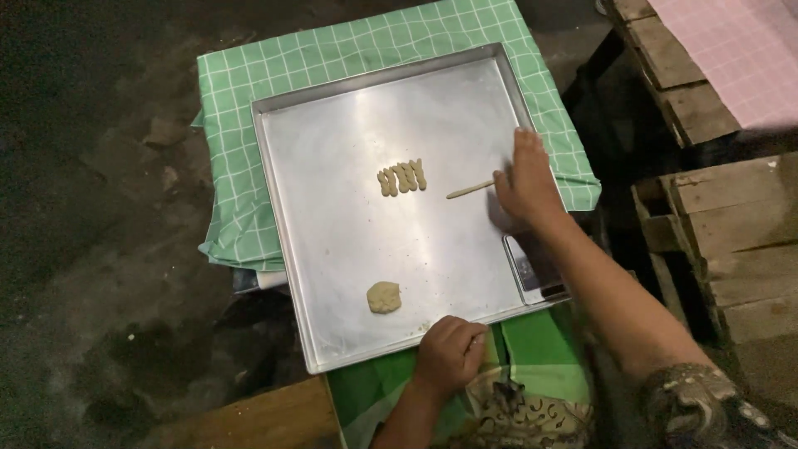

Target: Rolling small pieces of dough into thin strips and arranging them on a baking tray

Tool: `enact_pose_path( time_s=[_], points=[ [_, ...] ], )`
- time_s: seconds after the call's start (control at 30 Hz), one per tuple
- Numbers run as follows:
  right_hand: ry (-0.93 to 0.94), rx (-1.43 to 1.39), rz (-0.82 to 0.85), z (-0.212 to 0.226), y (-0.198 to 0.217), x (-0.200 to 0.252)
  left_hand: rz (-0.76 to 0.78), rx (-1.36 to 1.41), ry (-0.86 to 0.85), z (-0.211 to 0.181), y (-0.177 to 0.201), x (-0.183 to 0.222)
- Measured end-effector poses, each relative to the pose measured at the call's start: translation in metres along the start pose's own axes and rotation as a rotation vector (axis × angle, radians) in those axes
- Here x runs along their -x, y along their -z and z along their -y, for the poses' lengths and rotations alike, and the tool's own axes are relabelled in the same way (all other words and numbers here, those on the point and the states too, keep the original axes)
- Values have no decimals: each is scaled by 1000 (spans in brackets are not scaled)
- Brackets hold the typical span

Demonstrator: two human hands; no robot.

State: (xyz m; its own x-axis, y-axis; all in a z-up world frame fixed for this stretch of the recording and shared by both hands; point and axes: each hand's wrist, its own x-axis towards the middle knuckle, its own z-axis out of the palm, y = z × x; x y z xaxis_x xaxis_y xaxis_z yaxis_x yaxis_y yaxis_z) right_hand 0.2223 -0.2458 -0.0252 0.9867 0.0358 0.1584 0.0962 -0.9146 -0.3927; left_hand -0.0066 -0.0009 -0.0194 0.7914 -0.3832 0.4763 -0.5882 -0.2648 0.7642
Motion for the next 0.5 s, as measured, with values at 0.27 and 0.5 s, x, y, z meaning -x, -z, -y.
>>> enact_pose_path(
  time_s=[0.27, 0.5],
  points=[
    [334, 238, 282, 23, -26, 6, 49, -30, 9, 4, -3, -2],
    [227, 222, 227, 35, -50, -102, 33, -75, -74, 7, -3, -4]
  ],
)
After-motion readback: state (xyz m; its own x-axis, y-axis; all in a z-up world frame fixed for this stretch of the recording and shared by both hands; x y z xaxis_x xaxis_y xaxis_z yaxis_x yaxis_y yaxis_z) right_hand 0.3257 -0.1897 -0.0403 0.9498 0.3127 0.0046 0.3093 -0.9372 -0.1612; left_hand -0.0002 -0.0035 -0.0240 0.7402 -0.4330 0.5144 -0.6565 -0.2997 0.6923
